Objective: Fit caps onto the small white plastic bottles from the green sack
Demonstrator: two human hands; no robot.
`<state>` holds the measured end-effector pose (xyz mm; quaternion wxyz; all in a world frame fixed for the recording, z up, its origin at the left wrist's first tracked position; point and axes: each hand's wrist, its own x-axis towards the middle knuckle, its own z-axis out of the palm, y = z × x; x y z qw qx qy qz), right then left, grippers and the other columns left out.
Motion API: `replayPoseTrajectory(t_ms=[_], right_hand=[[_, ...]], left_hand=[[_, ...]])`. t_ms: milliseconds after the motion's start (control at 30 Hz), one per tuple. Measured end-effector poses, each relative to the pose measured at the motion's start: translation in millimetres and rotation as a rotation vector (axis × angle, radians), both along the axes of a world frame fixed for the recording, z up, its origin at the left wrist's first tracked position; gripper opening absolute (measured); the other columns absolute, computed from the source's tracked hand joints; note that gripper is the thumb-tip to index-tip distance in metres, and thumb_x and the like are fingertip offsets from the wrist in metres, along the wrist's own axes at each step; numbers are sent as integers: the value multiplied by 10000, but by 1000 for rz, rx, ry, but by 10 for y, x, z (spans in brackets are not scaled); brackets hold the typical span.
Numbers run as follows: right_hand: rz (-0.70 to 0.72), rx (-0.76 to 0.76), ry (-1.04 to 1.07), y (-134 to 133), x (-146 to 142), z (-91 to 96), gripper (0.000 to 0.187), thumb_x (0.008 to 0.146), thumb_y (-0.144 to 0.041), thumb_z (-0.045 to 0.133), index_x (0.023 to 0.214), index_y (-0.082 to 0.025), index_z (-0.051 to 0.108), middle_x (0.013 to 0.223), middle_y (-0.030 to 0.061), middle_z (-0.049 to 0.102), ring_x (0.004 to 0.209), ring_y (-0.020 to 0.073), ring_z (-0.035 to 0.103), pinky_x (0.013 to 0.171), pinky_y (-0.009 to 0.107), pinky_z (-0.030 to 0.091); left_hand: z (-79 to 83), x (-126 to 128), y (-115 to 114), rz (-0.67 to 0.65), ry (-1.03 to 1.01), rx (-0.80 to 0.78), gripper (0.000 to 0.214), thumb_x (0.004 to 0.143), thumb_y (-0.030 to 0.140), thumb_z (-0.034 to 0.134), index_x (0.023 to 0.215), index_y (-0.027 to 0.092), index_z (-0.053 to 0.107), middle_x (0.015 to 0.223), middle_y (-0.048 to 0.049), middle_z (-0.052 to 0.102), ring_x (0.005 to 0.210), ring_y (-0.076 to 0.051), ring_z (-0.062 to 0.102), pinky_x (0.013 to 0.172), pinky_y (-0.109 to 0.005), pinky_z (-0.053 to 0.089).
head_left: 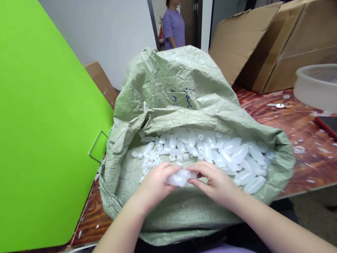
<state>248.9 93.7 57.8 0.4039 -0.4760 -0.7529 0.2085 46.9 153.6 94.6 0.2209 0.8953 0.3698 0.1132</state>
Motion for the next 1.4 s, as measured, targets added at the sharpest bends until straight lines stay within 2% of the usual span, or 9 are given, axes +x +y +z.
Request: replayPoseTrajectory(t_ms=[200,467,633,767,933,1033,1167,1300,1400], right_hand=[[172,274,-134,-195,50,14,251,891,-165,467,1114,-217,571,1038,85,637,938,173,603,804,298,505],[-22,-550,-53,-202,-20,79,517,909,-520,302,613,-200,581,517,-7,586,496,138,556,491,253,426],[8,-247,-12,-262,16,18,352,858,-427,469,1122,-201,524,1055,88,611,895,204,596,766,331,475],[67,-455,-12,-286,19,9,346,923,-413,332,879,-198,599,698,24,626,628,157,599,609,287,483],[72,-189,-25,-296,-42,-15,286,870,-371,470,1063,-183,566,1046,107,612,921,210,590,790,340,482],[82,-358,4,-304,-74,-47,327,928,-371,339,958,-182,604,773,57,647,697,172,614,657,310,506],[115,-209,17,-299,-119,-58,320,869,-347,476,1139,-179,514,1062,109,609,920,206,595,786,345,491],[178,-420,-7,-277,-169,-47,302,926,-372,349,884,-187,585,723,34,637,645,164,609,614,303,506],[165,-315,-16,-279,-181,-50,259,909,-376,399,967,-183,561,885,78,643,782,193,622,692,332,513]], left_hand=[[77,-9,-246,38,-87,-201,273,714,163,637,979,222,667,833,-11,565,777,-148,561,719,-247,444],[-56,75,-421,151,-98,-82,317,687,95,622,982,202,670,900,-38,589,845,-185,561,774,-301,455],[-148,61,-476,225,-125,50,343,686,81,606,1010,184,651,897,-55,583,850,-199,563,765,-323,478],[-181,39,-518,219,-137,77,352,686,90,610,1021,193,646,924,-59,571,871,-203,566,774,-327,483],[-249,18,-595,275,-192,-42,319,723,127,597,1032,197,636,884,-33,556,806,-160,577,740,-279,488],[-265,-13,-640,281,-200,-96,311,730,143,596,1029,216,638,883,-22,552,800,-150,577,751,-274,486],[-272,-71,-665,324,-217,-129,313,731,138,588,1032,209,639,871,-23,549,779,-147,577,730,-267,486],[-304,-121,-686,340,-215,-99,329,725,121,572,1034,211,640,872,-25,542,797,-156,577,738,-276,481],[-290,-146,-715,352,-224,-136,348,718,118,574,1053,192,631,888,-30,537,795,-151,580,739,-267,479]])
